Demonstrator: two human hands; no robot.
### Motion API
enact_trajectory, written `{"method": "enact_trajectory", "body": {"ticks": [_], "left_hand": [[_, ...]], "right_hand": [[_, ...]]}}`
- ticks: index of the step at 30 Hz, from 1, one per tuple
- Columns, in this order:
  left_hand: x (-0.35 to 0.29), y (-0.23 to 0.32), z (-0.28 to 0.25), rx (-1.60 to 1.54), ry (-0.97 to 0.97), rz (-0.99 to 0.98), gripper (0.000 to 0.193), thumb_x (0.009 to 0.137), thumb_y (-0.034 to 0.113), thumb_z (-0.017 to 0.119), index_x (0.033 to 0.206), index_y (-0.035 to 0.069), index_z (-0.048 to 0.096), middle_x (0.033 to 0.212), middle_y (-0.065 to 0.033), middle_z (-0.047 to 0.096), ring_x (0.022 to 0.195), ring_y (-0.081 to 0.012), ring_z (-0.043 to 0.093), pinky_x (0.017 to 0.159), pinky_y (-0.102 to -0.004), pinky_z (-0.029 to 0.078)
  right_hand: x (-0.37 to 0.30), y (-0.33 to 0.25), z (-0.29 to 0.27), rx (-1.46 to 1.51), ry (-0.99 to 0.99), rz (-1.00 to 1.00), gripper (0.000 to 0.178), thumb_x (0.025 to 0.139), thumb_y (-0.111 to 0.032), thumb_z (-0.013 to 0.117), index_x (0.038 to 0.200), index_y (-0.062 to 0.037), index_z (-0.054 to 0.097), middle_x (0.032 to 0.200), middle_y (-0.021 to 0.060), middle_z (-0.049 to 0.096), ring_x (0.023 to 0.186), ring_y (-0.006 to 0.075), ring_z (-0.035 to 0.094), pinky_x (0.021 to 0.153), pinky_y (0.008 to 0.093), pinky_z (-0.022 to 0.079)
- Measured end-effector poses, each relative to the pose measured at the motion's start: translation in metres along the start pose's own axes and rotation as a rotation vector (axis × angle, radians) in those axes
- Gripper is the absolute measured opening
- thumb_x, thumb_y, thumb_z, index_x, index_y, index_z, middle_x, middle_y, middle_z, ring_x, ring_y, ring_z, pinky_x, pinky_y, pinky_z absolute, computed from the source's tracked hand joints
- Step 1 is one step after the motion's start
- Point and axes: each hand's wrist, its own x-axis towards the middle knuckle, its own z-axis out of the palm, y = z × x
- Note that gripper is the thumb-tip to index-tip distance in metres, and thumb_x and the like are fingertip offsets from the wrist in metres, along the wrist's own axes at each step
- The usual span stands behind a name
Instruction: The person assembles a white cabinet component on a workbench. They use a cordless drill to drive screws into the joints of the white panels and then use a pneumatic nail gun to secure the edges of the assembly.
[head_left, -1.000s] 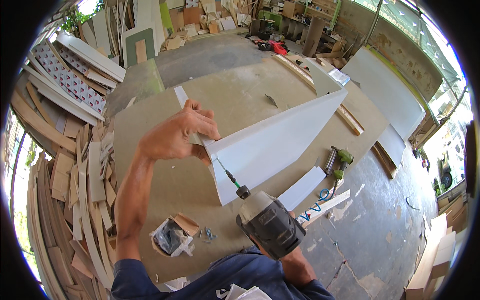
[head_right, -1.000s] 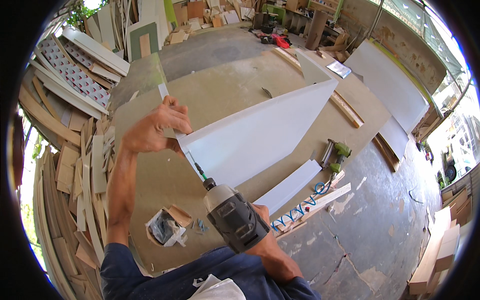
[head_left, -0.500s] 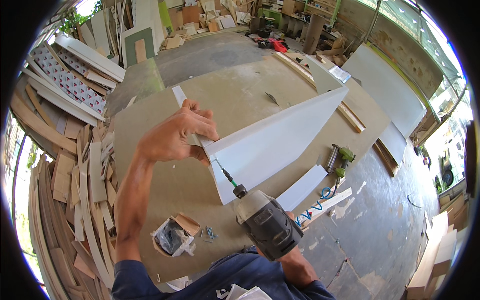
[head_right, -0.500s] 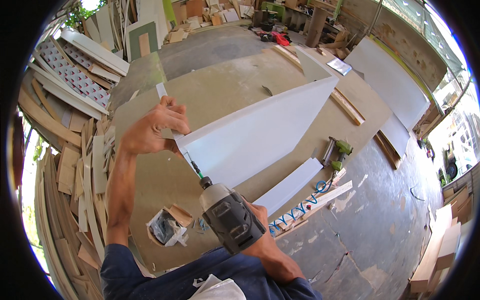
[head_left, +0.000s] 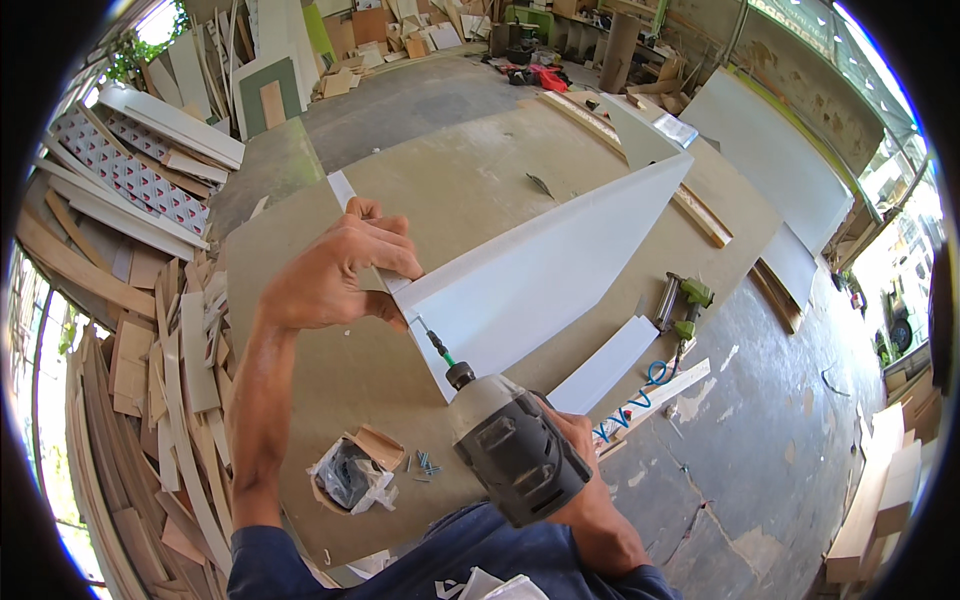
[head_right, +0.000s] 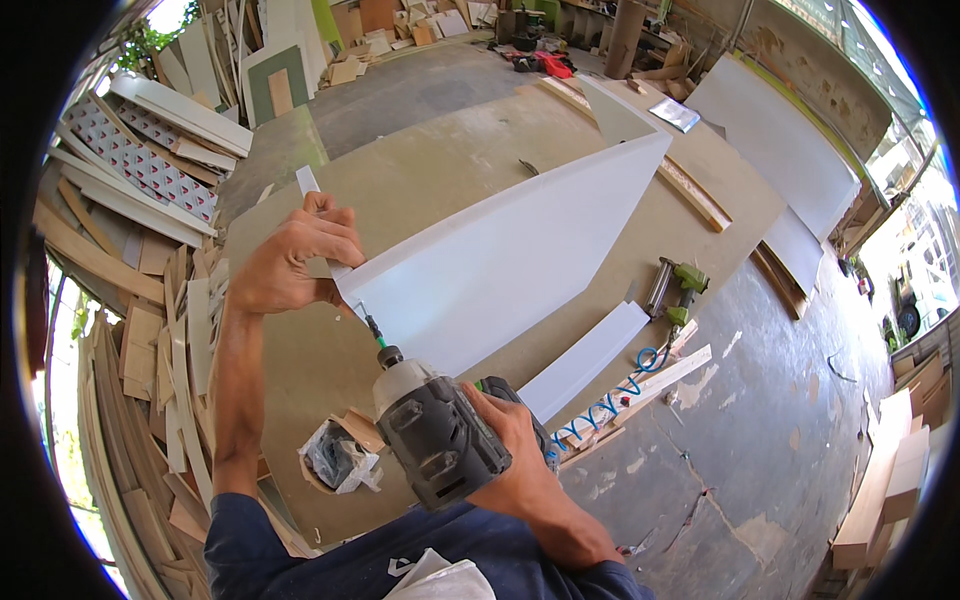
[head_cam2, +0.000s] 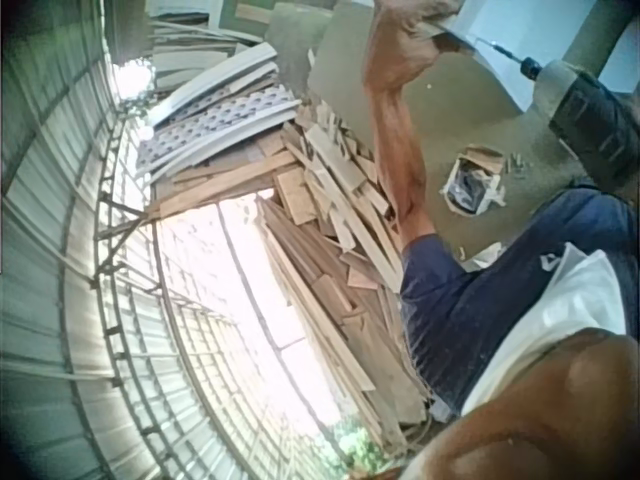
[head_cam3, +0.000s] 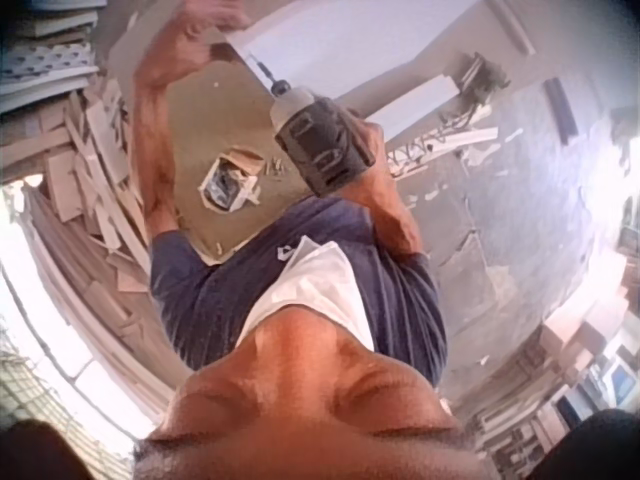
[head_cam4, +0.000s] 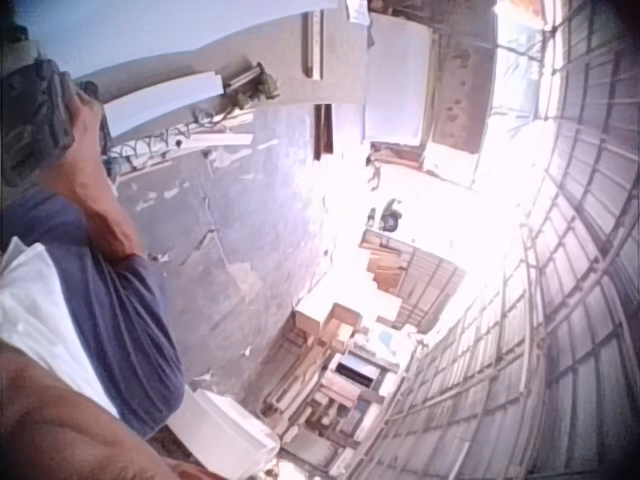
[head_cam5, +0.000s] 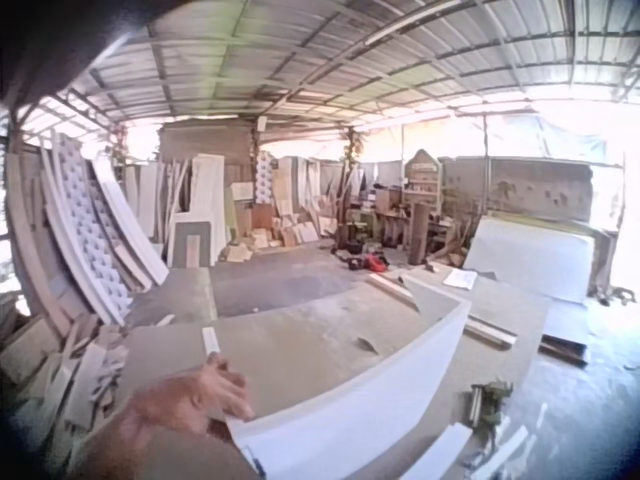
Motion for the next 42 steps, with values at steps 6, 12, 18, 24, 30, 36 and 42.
{"method": "enact_trajectory", "body": {"ticks": [6, 12, 18, 24, 30, 36, 42], "left_hand": [[-0.001, -0.003, 0.002, 0.009, 0.031, 0.039, 0.037, 0.052, 0.004, 0.090, 0.086, 0.011, 0.077, 0.076, 0.0063, 0.069, 0.081, -0.0120, 0.056, 0.088, -0.0351, 0.027], [-0.001, -0.001, -0.001, 0.018, 0.008, 0.022, 0.036, 0.052, 0.005, 0.091, 0.085, 0.010, 0.077, 0.076, 0.0045, 0.069, 0.081, -0.0126, 0.056, 0.085, -0.0352, 0.027], [0.002, -0.002, 0.002, 0.004, 0.014, 0.052, 0.038, 0.052, 0.003, 0.090, 0.086, 0.010, 0.077, 0.075, 0.0042, 0.070, 0.078, -0.0134, 0.055, 0.084, -0.0354, 0.027], [-0.001, 0.001, 0.000, 0.004, 0.012, 0.032, 0.038, 0.052, 0.003, 0.090, 0.086, 0.010, 0.078, 0.075, 0.0036, 0.070, 0.079, -0.0133, 0.055, 0.085, -0.0358, 0.027], [0.001, 0.001, 0.003, -0.018, 0.021, 0.014, 0.038, 0.050, 0.001, 0.089, 0.083, 0.013, 0.076, 0.075, 0.0067, 0.069, 0.081, -0.0139, 0.054, 0.092, -0.0381, 0.026], [0.000, 0.001, 0.001, 0.003, 0.011, 0.024, 0.040, 0.051, 0.000, 0.090, 0.087, 0.010, 0.078, 0.077, 0.0039, 0.070, 0.080, -0.0138, 0.054, 0.086, -0.0353, 0.027], [-0.002, -0.001, 0.002, 0.008, 0.018, 0.034, 0.040, 0.051, 0.000, 0.090, 0.088, 0.010, 0.078, 0.080, 0.0049, 0.070, 0.082, -0.0132, 0.054, 0.087, -0.0349, 0.027]], "right_hand": [[0.003, 0.000, 0.000, 0.032, 0.012, 0.044, 0.056, 0.069, -0.010, 0.080, 0.120, 0.0023, 0.063, 0.090, 0.0184, 0.069, 0.078, 0.0354, 0.068, 0.072, 0.0391, 0.052], [0.007, 0.001, 0.001, 0.064, -0.006, 0.034, 0.057, 0.068, -0.011, 0.080, 0.121, 0.0025, 0.063, 0.090, 0.0183, 0.068, 0.080, 0.0361, 0.068, 0.074, 0.0388, 0.051], [0.009, 0.003, -0.002, 0.009, -0.012, 0.003, 0.058, 0.067, -0.010, 0.080, 0.121, 0.0027, 0.063, 0.089, 0.0191, 0.068, 0.077, 0.0373, 0.068, 0.073, 0.0391, 0.051], [0.010, 0.008, 0.001, -0.006, -0.020, 0.003, 0.061, 0.066, -0.010, 0.080, 0.123, 0.0035, 0.062, 0.089, 0.0201, 0.067, 0.076, 0.0383, 0.068, 0.072, 0.0386, 0.053], [0.012, 0.011, 0.002, -0.009, -0.019, 0.021, 0.062, 0.066, -0.010, 0.080, 0.123, 0.0035, 0.061, 0.090, 0.0207, 0.068, 0.075, 0.0389, 0.068, 0.073, 0.0389, 0.053], [0.014, 0.012, 0.003, -0.021, -0.034, 0.017, 0.063, 0.065, -0.010, 0.081, 0.123, 0.0050, 0.061, 0.093, 0.0214, 0.069, 0.077, 0.0388, 0.069, 0.075, 0.0389, 0.054], [0.014, 0.009, 0.001, -0.041, -0.030, 0.030, 0.068, 0.063, -0.012, 0.083, 0.125, 0.0053, 0.061, 0.094, 0.0210, 0.069, 0.079, 0.0385, 0.070, 0.077, 0.0387, 0.054]]}}
